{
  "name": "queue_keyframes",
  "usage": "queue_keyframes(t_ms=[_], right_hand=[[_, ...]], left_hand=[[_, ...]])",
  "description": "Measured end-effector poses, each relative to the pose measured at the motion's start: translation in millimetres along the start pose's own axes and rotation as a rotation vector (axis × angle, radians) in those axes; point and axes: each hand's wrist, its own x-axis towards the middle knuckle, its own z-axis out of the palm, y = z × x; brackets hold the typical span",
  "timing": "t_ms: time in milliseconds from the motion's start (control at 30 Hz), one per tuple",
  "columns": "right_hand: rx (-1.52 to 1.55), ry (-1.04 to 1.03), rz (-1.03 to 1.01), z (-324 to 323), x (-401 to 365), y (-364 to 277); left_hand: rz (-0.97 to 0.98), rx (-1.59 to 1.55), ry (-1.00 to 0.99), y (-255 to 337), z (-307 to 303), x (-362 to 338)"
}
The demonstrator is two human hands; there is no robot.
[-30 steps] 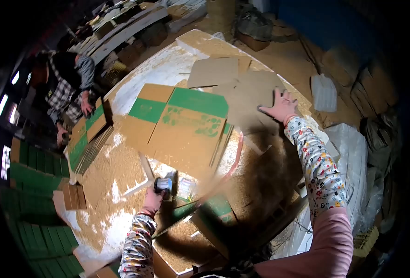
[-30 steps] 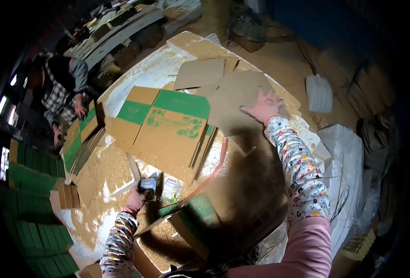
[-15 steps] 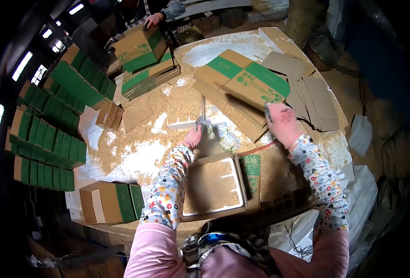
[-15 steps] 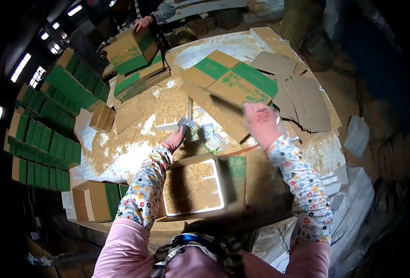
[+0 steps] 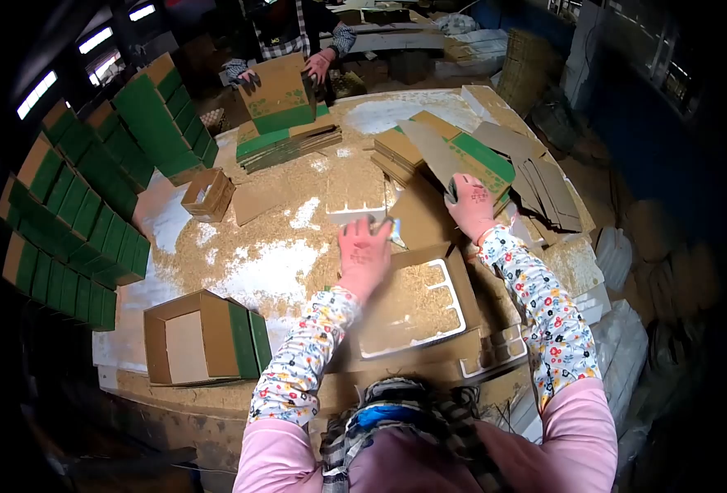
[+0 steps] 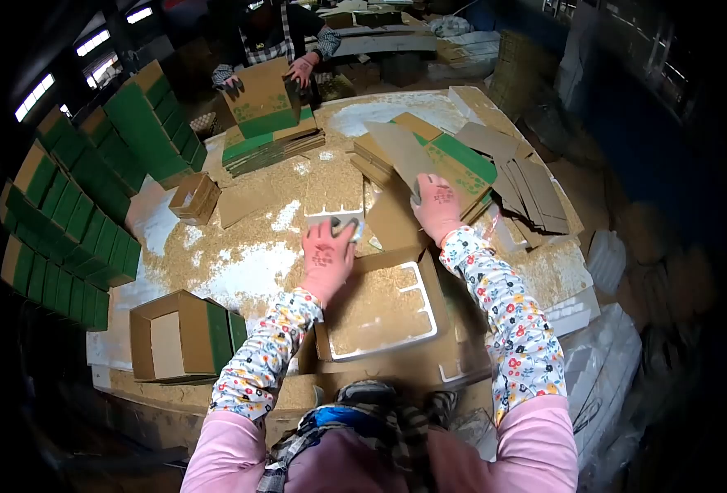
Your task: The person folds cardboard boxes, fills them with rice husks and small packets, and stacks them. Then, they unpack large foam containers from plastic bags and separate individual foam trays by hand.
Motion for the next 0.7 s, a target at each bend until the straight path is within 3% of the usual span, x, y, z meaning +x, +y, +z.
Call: queue_keyframes(t_ms=[67,100,133,200,233,267,300,367,400,467,500,533,567,600,633,667,700], right_hand=[[-0.018,-0.064,-0.202,9,-26,-18],[0.0,-0.15,-0.277,16,-41,-24],[-0.065,-0.221,-0.437,22,-60,-26],[-0.127,-0.366,-0.761,22,-99,-24],[-0.163,-0.583,-0.789,13,-118,-23],[-0.366,-0.952,-0.844,14,-136,-22],[-0.26,-0.785,-1.057,40,-172,9],[-0.213,-0.993,-0.971,59,-191,2],[-0.142,-1.222,-0.795,54,-179,-11],[0.288,-1.177,-0.509,30,-150,-10],[0.484,-1.145,-0.371,15,-130,-4],[0.506,-0.719,-0.315,-4,-115,10],[0.534,-0.304,-0.239,-15,-111,30],[0.586,-0.406,-0.128,-13,-106,58],[0.636,-0.52,-0.015,-9,-104,81],[1.263,-0.924,0.277,24,-116,96],[1.311,-1.113,0.358,64,-134,105]], left_hand=[[0.253,0.126,-0.31,31,52,-50],[0.118,0.013,-0.524,44,69,-78],[0.018,0.057,-0.553,56,68,-102],[0.058,-0.154,-0.69,69,20,-114],[0.133,-0.231,-0.665,71,-12,-111],[0.206,-0.308,-0.644,69,-45,-108],[0.178,-0.318,-0.648,65,-45,-109],[0.123,-0.337,-0.656,58,-45,-113],[0.15,-0.168,-0.575,52,-22,-115],[0.151,0.12,-0.511,33,35,-125],[0.171,-0.152,-0.525,28,24,-115],[0.201,-0.414,-0.528,12,8,-103],[-0.069,-0.465,-0.214,-4,0,-110],[-0.41,-0.388,-0.028,-27,7,-127],[-0.635,-0.698,-0.067,-38,25,-135],[-0.859,-1.008,-0.098,-48,42,-146],[-1.077,-1.331,-0.11,-49,50,-153]])
